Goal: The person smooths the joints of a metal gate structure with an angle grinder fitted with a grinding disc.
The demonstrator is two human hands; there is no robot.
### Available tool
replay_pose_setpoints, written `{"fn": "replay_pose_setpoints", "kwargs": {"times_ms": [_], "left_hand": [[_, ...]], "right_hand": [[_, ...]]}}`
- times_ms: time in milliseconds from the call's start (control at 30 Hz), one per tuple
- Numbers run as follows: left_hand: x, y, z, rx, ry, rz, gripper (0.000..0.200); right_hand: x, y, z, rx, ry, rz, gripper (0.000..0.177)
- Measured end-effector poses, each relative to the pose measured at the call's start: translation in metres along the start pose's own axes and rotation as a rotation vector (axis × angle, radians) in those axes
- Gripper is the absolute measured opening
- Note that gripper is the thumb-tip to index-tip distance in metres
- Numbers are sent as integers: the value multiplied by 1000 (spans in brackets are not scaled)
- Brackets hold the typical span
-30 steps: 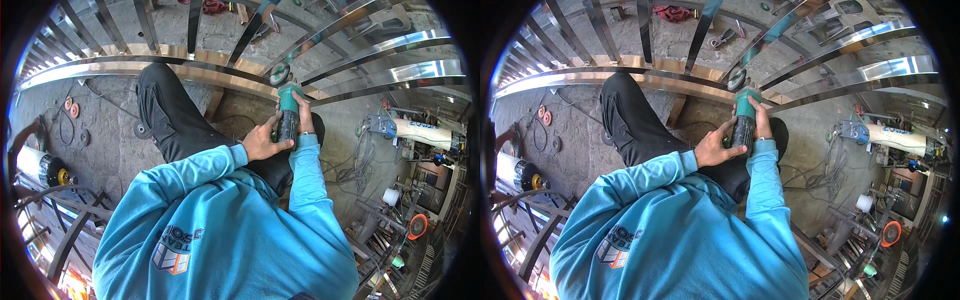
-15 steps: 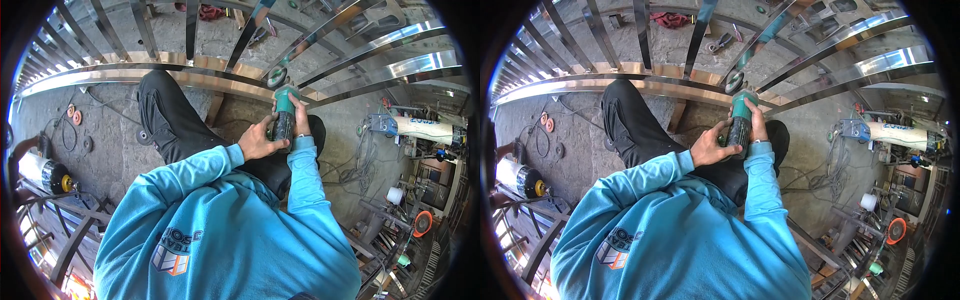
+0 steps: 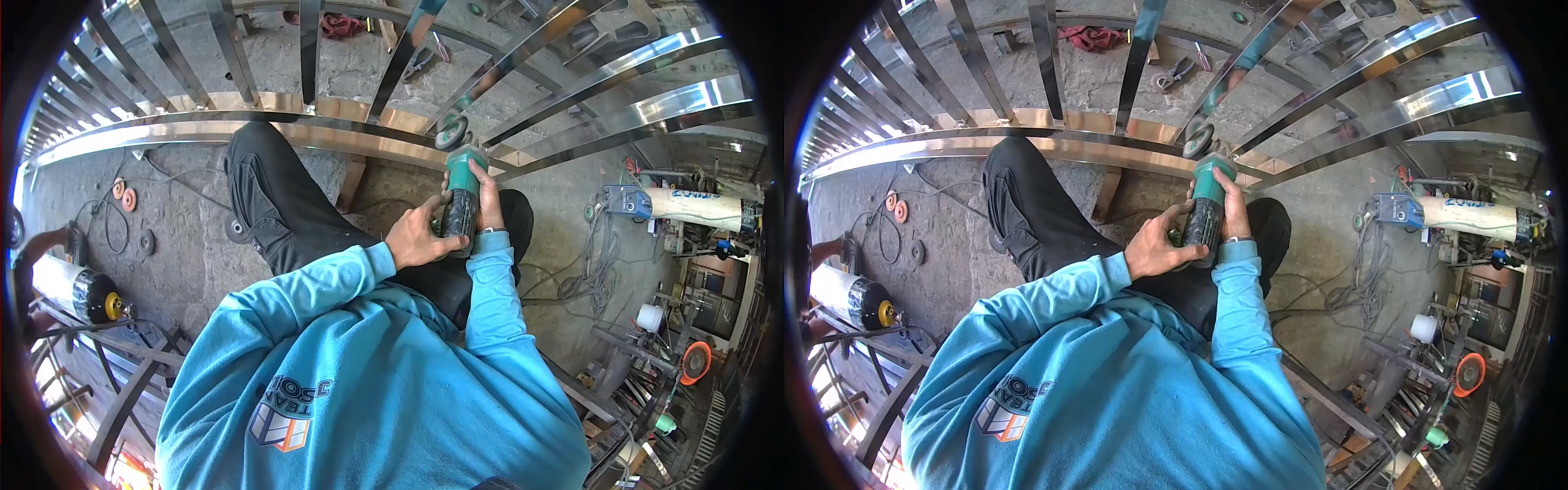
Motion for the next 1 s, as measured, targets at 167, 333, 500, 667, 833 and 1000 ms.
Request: {"fn": "replay_pose_setpoints", "kwargs": {"times_ms": [167,333,500,667,833,1000], "left_hand": [[0,-5,-4,14,19,-4,99],[2,-13,-1,20,62,-15,96],[3,-14,-1,27,68,-1,95],[8,-19,-6,36,100,-23,94],[6,-16,-4,31,80,8,93],[3,-17,-10,-10,67,43,91]], "right_hand": [[-1,-2,-5,8,20,24,49],[-1,-8,-16,55,117,69,49],[-4,-15,-20,27,106,58,43],[-6,-12,-20,58,118,125,43],[-3,-19,-20,38,99,75,45],[-3,-20,-20,47,122,83,45]]}}
Point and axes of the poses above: each hand's wrist, its own y-axis away from the middle knuckle, its own x-axis out of the back of the hand, z = x × y, the point moved 3 cm from there along -y, towards the middle knuckle, and after that the axes turned 5 degrees about y, right-handed, at the moved point
